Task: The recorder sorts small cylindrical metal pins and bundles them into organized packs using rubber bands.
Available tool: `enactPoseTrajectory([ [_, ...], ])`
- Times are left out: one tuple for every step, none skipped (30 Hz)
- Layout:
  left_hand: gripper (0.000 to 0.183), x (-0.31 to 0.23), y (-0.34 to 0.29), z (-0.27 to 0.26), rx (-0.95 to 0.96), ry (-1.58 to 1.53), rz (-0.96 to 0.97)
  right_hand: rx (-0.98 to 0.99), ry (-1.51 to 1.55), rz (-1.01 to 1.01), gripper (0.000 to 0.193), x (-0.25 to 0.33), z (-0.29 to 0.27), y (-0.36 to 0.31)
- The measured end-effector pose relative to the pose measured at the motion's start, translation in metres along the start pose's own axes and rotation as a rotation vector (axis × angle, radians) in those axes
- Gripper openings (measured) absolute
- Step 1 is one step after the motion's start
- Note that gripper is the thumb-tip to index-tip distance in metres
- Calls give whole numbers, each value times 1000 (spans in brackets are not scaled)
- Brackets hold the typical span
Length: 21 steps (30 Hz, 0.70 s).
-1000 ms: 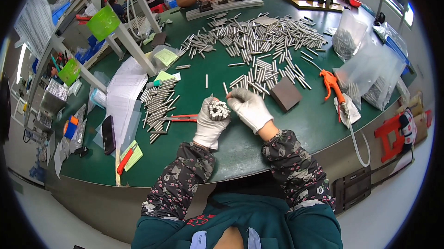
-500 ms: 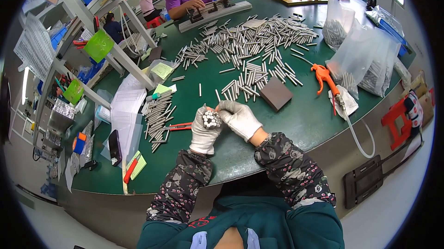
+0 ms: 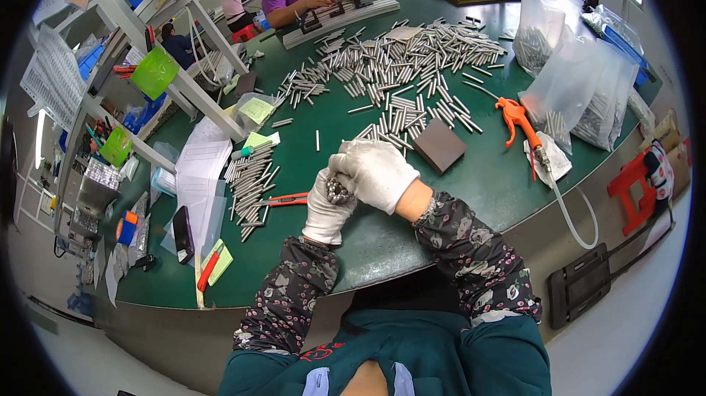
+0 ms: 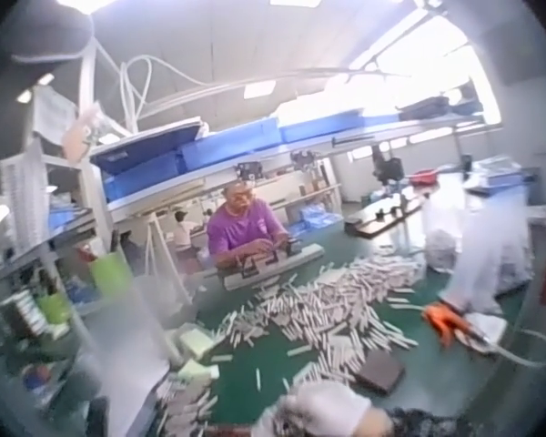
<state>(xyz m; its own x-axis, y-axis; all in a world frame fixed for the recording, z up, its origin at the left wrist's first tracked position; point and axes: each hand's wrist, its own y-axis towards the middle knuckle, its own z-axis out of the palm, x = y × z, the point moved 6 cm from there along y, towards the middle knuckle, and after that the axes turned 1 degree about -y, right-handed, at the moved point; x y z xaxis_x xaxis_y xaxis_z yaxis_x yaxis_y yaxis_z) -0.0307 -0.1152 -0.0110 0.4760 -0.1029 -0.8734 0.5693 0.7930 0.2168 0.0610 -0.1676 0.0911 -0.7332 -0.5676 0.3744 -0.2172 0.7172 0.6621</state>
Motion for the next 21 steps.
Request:
enactPoseTrajectory([
  [30, 1, -2, -1, -3, -3, 2, 73, -85, -5, 12, 3, 2, 3],
  [35, -7, -6, 0, -1, 266, 162, 146, -171, -11, 11, 5, 3, 6],
  [40, -13, -10, 3, 1, 535, 322, 189, -205, -33, 12, 8, 1, 10],
  [40, -11, -10, 3, -1, 531, 321, 193, -205, -33, 12, 8, 1, 13],
  [43, -9, -10, 1, -30, 541, 326, 241, -266, -39, 12, 7, 3, 15],
  [45, -7, -10, -2, -58, 552, 331, 290, -327, -45, 13, 7, 5, 16],
  [45, -3, -10, -10, -66, 552, 332, 304, -384, -85, 12, 11, 8, 19],
  [47, 3, -8, -20, -80, 588, 301, 307, -382, -92, 12, 17, 9, 22],
  [49, 9, -9, -30, -96, 625, 270, 336, -445, -92, 10, 23, 11, 24],
  [49, 7, -9, -26, -95, 620, 270, 364, -513, -84, 9, 24, 11, 24],
  [50, 8, -9, -23, -88, 530, 235, 368, -517, -85, 9, 25, 10, 23],
  [51, 9, -10, -20, -82, 441, 200, 374, -559, -98, 9, 25, 10, 23],
  [51, 4, -10, -12, -85, 436, 202, 381, -601, -112, 9, 24, 10, 22],
  [52, -6, -12, -2, -80, 549, 289, 386, -603, -115, 9, 23, 8, 21],
  [53, -12, -12, 5, -75, 663, 375, 333, -620, -107, 8, 20, 3, 21],
  [53, -12, -13, 2, -90, 662, 379, 279, -630, -109, 8, 20, 0, 23],
  [52, -12, -14, -1, -109, 715, 421, 275, -573, -82, 7, 21, -5, 27],
  [52, -11, -14, -6, -128, 768, 462, 302, -461, -59, 9, 19, -6, 30],
  [52, -9, -12, -10, -150, 759, 450, 289, -349, -16, 10, 19, -6, 32],
  [52, -8, -14, -13, -163, 756, 452, 277, -237, 26, 12, 18, -5, 34],
  [53, -1, -13, -17, -134, 696, 338, 286, -234, 16, 12, 18, -1, 34],
])
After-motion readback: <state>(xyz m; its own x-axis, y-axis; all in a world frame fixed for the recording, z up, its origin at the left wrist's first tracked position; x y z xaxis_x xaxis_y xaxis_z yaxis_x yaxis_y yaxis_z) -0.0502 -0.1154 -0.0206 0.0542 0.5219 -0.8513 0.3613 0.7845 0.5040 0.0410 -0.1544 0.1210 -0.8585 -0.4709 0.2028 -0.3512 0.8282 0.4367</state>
